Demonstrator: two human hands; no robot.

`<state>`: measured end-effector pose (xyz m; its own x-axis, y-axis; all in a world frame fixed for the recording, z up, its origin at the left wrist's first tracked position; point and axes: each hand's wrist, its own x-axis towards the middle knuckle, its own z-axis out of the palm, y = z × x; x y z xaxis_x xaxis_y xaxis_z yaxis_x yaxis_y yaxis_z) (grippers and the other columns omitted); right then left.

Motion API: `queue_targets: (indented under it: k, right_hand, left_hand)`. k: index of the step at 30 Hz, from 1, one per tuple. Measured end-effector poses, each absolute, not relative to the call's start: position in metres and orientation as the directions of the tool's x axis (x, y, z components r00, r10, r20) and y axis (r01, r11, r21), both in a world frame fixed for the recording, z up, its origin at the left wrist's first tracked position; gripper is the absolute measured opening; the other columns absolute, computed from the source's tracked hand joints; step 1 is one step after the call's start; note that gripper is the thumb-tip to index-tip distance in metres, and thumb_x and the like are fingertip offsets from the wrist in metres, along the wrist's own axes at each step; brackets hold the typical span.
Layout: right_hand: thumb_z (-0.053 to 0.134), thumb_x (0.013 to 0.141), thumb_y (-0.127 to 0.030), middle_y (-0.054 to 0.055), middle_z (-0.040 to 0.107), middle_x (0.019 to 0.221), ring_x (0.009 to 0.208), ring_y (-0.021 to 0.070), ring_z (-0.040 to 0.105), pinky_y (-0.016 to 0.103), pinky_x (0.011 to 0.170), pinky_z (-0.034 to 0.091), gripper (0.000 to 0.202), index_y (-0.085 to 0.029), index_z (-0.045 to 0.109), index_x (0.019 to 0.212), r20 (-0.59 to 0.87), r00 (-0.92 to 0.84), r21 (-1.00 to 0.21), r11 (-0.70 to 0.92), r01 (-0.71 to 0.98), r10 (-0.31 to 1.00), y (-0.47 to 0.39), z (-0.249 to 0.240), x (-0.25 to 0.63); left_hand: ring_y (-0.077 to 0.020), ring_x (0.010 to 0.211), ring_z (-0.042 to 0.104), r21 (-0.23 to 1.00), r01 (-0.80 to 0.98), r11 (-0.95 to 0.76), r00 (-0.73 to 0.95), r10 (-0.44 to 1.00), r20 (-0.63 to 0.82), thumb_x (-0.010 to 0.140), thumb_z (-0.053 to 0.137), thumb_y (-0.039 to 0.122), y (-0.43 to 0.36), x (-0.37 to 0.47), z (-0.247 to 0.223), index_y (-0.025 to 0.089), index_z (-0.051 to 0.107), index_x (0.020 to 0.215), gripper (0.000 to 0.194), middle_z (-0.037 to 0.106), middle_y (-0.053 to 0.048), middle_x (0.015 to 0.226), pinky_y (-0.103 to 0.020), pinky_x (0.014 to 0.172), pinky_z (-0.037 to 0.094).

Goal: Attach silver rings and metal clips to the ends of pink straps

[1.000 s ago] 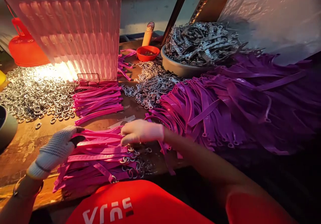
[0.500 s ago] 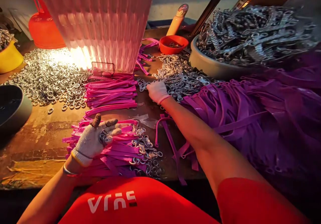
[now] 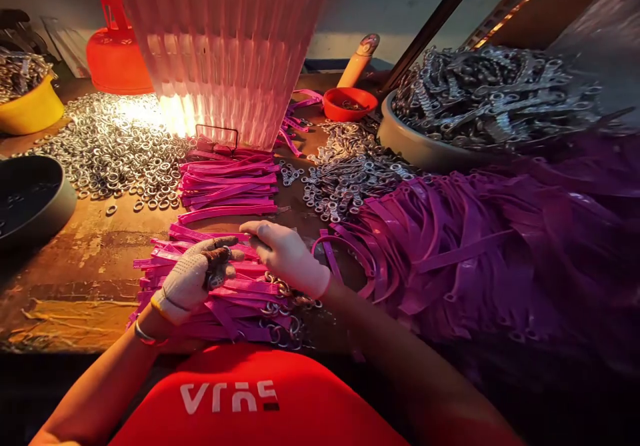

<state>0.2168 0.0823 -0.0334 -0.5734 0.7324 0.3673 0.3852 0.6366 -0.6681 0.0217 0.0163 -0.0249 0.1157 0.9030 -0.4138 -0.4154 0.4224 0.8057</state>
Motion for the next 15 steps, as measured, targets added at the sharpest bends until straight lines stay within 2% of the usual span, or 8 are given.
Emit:
queue_targets:
  k: [3, 5, 6, 8, 10, 12, 15]
  right_hand:
    - [0.050, 0.096, -0.015, 0.010, 0.071, 0.109, 0.100, 0.0225, 0.065, 0.035, 0.088, 0.051, 0.032, -0.017, 0.060, 0.126, 0.354, -0.611, -0.545, 0.687, 0.481, 0.708, 0.069, -0.030, 0.214]
    - [0.053, 0.094, -0.014, 0.011, 0.069, 0.111, 0.097, 0.0242, 0.062, 0.037, 0.083, 0.049, 0.037, -0.017, 0.057, 0.131, 0.351, -0.645, -0.425, 0.729, 0.536, 0.679, 0.063, -0.025, 0.213]
    - [0.054, 0.093, -0.013, 0.011, 0.068, 0.112, 0.096, 0.0245, 0.061, 0.037, 0.081, 0.047, 0.039, -0.018, 0.056, 0.132, 0.355, -0.671, -0.353, 0.758, 0.548, 0.651, 0.061, -0.023, 0.213]
    - [0.054, 0.093, -0.012, 0.009, 0.067, 0.112, 0.093, 0.0243, 0.058, 0.037, 0.078, 0.043, 0.038, -0.021, 0.058, 0.130, 0.359, -0.738, -0.211, 0.820, 0.532, 0.571, 0.057, -0.019, 0.211]
    - [0.053, 0.094, -0.012, 0.008, 0.068, 0.107, 0.090, 0.0235, 0.056, 0.036, 0.075, 0.039, 0.033, -0.020, 0.061, 0.126, 0.344, -0.798, -0.105, 0.865, 0.491, 0.495, 0.056, -0.018, 0.211]
    - [0.052, 0.095, -0.014, 0.008, 0.068, 0.099, 0.083, 0.0228, 0.053, 0.036, 0.071, 0.035, 0.028, -0.018, 0.063, 0.120, 0.332, -0.817, -0.046, 0.873, 0.485, 0.472, 0.055, -0.019, 0.212]
    - [0.050, 0.098, -0.020, 0.008, 0.067, 0.089, 0.075, 0.0217, 0.051, 0.036, 0.067, 0.030, 0.023, -0.015, 0.066, 0.112, 0.361, -0.770, -0.062, 0.837, 0.543, 0.526, 0.053, -0.019, 0.218]
  left_hand:
    - [-0.0103, 0.048, 0.057, 0.884, -0.323, 0.339, 0.046, 0.938, -0.343, 0.087, 0.069, 0.039, 0.009, 0.028, -0.019, 0.014, 0.054, 0.136, 0.057, 0.075, -0.011, 0.084, -0.018, 0.040, 0.032]
    - [-0.0094, 0.043, 0.051, 0.886, -0.306, 0.349, 0.073, 0.936, -0.343, 0.089, 0.064, 0.042, 0.006, 0.031, -0.015, 0.016, 0.054, 0.134, 0.053, 0.072, -0.006, 0.073, -0.018, 0.040, 0.031]
    - [-0.0086, 0.041, 0.047, 0.884, -0.299, 0.360, 0.115, 0.933, -0.341, 0.089, 0.062, 0.041, 0.006, 0.033, -0.014, 0.016, 0.058, 0.127, 0.045, 0.069, -0.004, 0.068, -0.019, 0.040, 0.031]
    - [-0.0070, 0.038, 0.040, 0.872, -0.282, 0.400, 0.236, 0.910, -0.341, 0.089, 0.060, 0.040, 0.007, 0.035, -0.012, 0.015, 0.065, 0.098, 0.027, 0.060, 0.000, 0.056, -0.019, 0.039, 0.028]
    - [-0.0057, 0.037, 0.035, 0.844, -0.280, 0.457, 0.343, 0.869, -0.356, 0.088, 0.060, 0.039, 0.008, 0.038, -0.011, 0.015, 0.058, 0.071, 0.029, 0.048, 0.002, 0.048, -0.019, 0.038, 0.026]
    - [-0.0049, 0.037, 0.032, 0.813, -0.279, 0.511, 0.387, 0.835, -0.392, 0.086, 0.061, 0.039, 0.008, 0.041, -0.010, 0.017, 0.051, 0.062, 0.034, 0.042, 0.004, 0.047, -0.020, 0.038, 0.025]
    - [-0.0054, 0.040, 0.033, 0.863, -0.250, 0.440, 0.271, 0.887, -0.374, 0.090, 0.060, 0.044, 0.003, 0.045, -0.010, 0.017, 0.053, 0.071, 0.033, 0.046, 0.004, 0.053, -0.019, 0.039, 0.025]
